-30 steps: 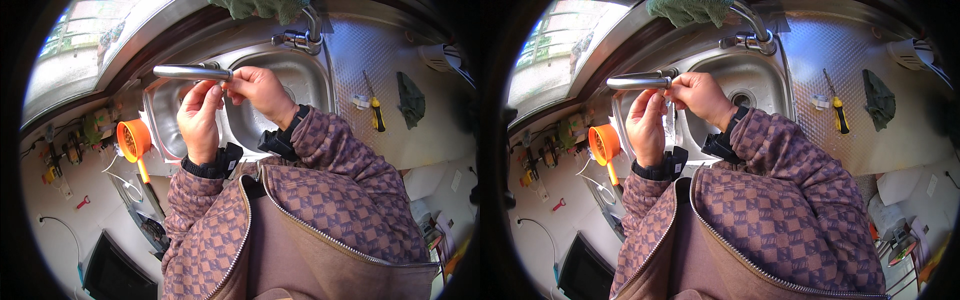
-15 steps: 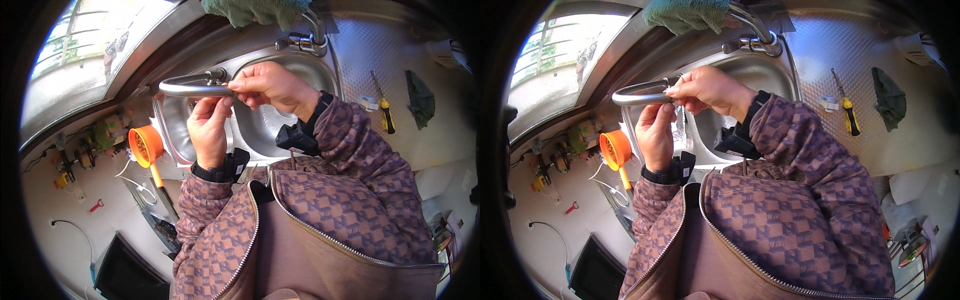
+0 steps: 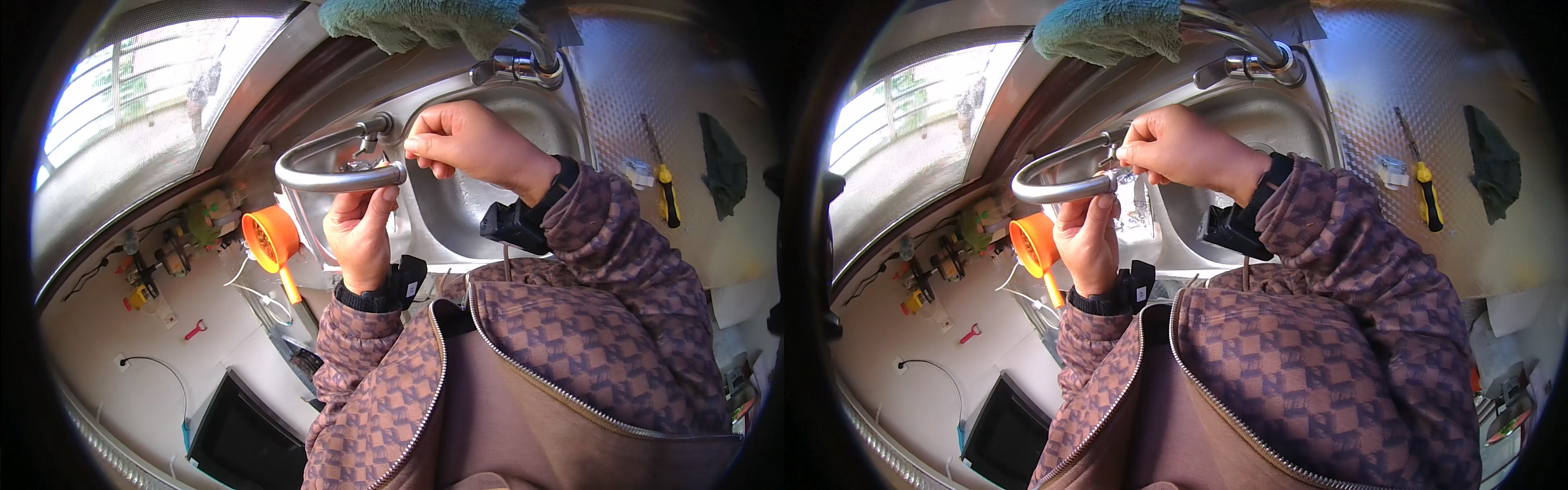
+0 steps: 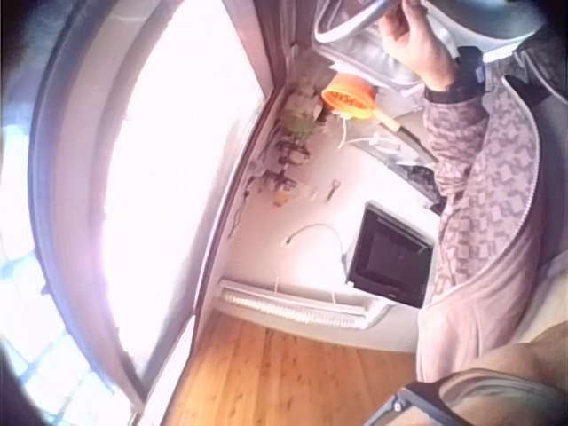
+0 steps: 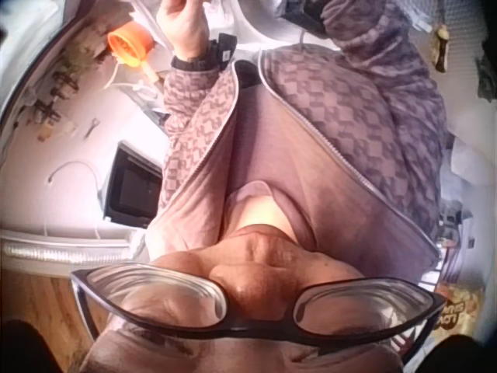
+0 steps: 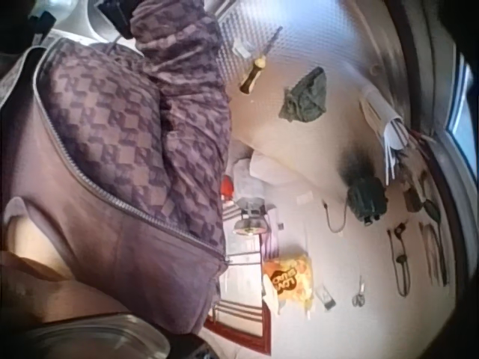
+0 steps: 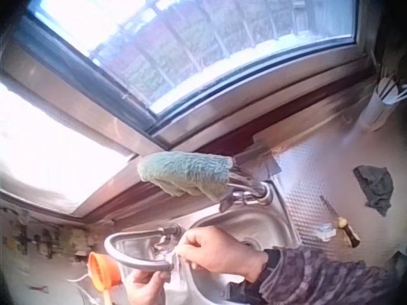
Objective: The person disassembles a kitchen faucet aerator using a screwdriver, removes a small internal component, and reassembles the aerator onto the faucet. The person repeatedly tightens the aerator with the screwdriver and checks the fit.
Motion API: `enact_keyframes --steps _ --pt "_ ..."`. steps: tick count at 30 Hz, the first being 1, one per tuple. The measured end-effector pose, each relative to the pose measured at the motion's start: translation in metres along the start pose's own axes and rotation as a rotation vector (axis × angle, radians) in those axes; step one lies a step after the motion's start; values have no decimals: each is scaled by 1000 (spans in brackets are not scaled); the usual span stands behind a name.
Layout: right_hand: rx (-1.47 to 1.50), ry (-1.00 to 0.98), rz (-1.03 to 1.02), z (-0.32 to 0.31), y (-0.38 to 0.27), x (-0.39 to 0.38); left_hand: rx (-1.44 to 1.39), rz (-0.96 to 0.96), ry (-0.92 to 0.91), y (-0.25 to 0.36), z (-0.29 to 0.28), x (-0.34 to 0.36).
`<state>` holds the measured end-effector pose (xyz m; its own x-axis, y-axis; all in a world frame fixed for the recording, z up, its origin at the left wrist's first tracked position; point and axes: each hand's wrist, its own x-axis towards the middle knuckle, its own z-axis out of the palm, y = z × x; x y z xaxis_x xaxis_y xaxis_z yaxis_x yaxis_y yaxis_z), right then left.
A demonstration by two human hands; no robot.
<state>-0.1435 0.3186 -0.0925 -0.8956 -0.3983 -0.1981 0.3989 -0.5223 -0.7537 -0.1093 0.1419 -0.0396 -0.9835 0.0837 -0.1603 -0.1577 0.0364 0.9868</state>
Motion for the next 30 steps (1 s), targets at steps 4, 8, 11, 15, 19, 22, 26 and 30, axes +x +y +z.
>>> enact_keyframes --steps 4,8,11,15,19,22,26,30 --pt "38 -98 25 -4 -4 -1 0 -9 -13 0 -1 0" --pt "-40 -136 36 -3 -8 1 11 -17 -24 -1 -2 1" --pt "36 -135 109 -1 -5 4 15 -25 -43 0 -2 2" --pt "99 -127 191 -2 4 13 53 -17 -62 2 -2 4" --pt "145 -77 119 -5 9 17 39 -2 -44 3 -1 7" --pt "116 -100 -3 -10 7 16 44 -11 -27 4 -1 8" --pt "-135 -125 -249 -13 0 11 73 20 -77 4 -2 11" --pt "-426 -88 -511 -9 -4 5 38 -9 -74 4 -3 13"
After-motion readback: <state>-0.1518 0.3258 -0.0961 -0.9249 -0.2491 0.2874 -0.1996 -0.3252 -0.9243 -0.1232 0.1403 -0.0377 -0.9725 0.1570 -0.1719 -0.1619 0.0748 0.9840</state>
